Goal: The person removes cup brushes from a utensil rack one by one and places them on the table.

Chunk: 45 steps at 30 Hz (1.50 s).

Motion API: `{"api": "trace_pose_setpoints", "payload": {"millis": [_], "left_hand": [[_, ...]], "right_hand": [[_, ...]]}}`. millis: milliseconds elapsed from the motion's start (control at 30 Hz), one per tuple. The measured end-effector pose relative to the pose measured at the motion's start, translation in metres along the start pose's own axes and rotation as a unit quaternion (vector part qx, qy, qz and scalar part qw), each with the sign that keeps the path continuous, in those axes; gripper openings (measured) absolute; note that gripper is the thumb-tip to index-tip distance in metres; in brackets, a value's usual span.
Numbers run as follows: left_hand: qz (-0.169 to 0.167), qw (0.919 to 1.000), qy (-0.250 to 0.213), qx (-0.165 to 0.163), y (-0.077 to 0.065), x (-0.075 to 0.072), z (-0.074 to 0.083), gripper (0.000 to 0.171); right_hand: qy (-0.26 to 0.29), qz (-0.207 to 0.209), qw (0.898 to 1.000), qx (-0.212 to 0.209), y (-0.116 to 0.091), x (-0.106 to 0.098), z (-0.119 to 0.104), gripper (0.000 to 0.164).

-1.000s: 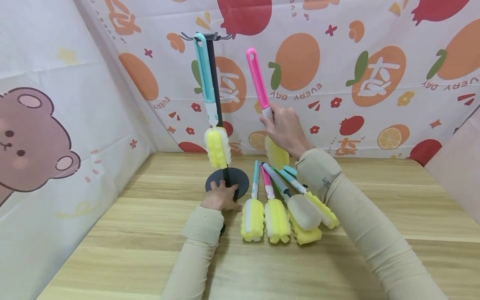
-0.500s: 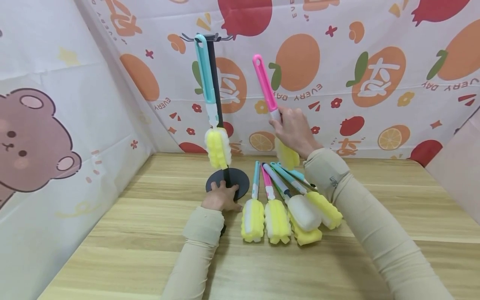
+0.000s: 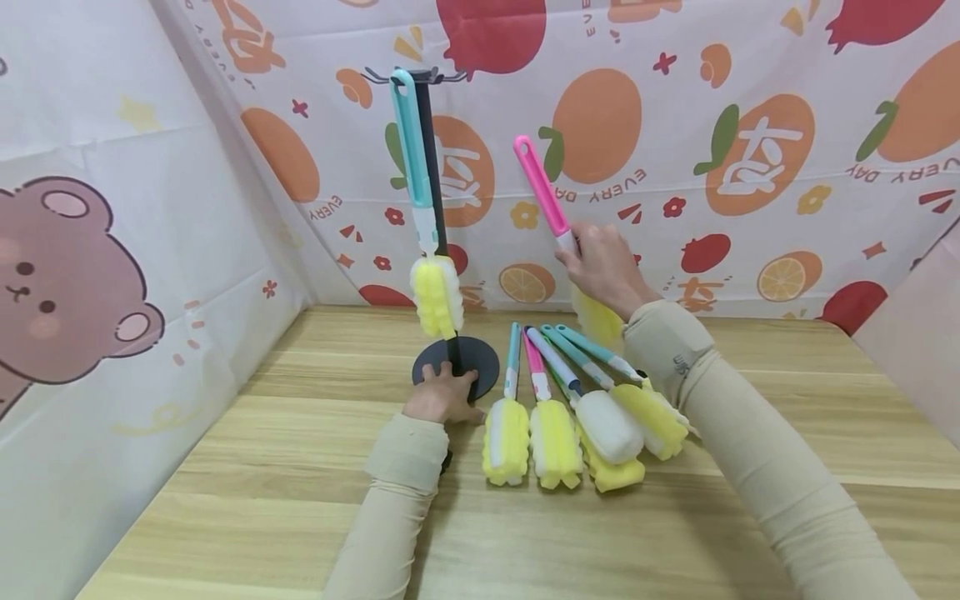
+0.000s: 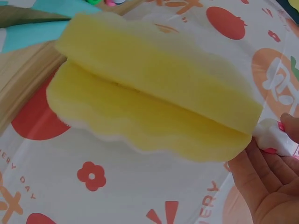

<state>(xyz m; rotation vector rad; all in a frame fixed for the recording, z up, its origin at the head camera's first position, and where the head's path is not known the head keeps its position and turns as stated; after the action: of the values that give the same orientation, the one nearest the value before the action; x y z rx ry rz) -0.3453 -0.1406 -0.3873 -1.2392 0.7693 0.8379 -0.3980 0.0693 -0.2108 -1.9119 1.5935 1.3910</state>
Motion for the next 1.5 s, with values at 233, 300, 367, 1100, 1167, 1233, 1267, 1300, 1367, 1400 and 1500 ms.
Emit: {"api": "trace_pose_setpoints", "payload": {"millis": [233, 300, 367, 1100, 1167, 1233, 1267, 1300, 1367, 1400, 1500], "left_hand": [[0.007, 1.0000, 0.002, 0.004, 0.000, -0.002, 0.001, 0.075], [0.006, 1.0000, 0.003, 0.004, 0.000, -0.003, 0.002, 0.075], [0.006, 1.0000, 0.003, 0.004, 0.000, -0.003, 0.002, 0.075], [0.001, 1.0000, -0.002, 0.001, -0.003, -0.002, -0.006, 0.074], [0.000, 1.0000, -0.001, 0.002, -0.003, -0.002, -0.005, 0.075], [0.000, 1.0000, 0.000, 0.003, -0.002, -0.001, -0.003, 0.075], [0.000, 1.0000, 0.000, 0.004, -0.002, -0.001, -0.002, 0.075], [-0.001, 1.0000, 0.001, 0.003, -0.001, -0.001, -0.001, 0.075], [-0.001, 1.0000, 0.001, 0.003, -0.001, 0.000, 0.000, 0.075], [-0.001, 1.0000, 0.002, 0.002, 0.000, 0.000, 0.000, 0.075], [-0.001, 1.0000, 0.003, 0.000, 0.000, 0.001, 0.000, 0.075]], "right_hand": [[-0.017, -0.016, 1.000, 0.015, -0.003, 0.001, 0.014, 0.024], [-0.021, -0.022, 0.999, 0.020, -0.004, 0.002, 0.019, 0.024], [-0.023, -0.027, 0.999, 0.027, -0.005, 0.003, 0.024, 0.025], [-0.064, -0.044, 0.996, 0.034, -0.018, 0.005, 0.049, 0.028], [-0.073, -0.046, 0.996, 0.034, -0.019, 0.005, 0.051, 0.030], [-0.083, -0.047, 0.995, 0.036, -0.021, 0.005, 0.054, 0.031], [-0.089, -0.048, 0.994, 0.036, -0.021, 0.004, 0.055, 0.032], [-0.094, -0.048, 0.994, 0.035, -0.022, 0.004, 0.056, 0.033], [-0.101, -0.050, 0.993, 0.035, -0.024, 0.004, 0.058, 0.034], [-0.102, -0.051, 0.993, 0.034, -0.024, 0.004, 0.059, 0.035], [-0.107, -0.056, 0.992, 0.032, -0.025, 0.004, 0.061, 0.036]]}}
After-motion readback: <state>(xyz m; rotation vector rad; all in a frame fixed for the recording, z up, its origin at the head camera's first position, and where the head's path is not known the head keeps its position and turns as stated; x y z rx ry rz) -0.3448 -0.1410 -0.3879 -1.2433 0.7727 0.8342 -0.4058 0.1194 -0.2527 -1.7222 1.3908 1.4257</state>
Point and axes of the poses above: each hand's wrist, its own y-axis towards the middle knuckle, its own x-axis out of the palm, z = x × y, the point moved 7 cm from there along y, towards the middle knuckle, and after that the axes turned 10 degrees about -z, right-handed, at the moved point
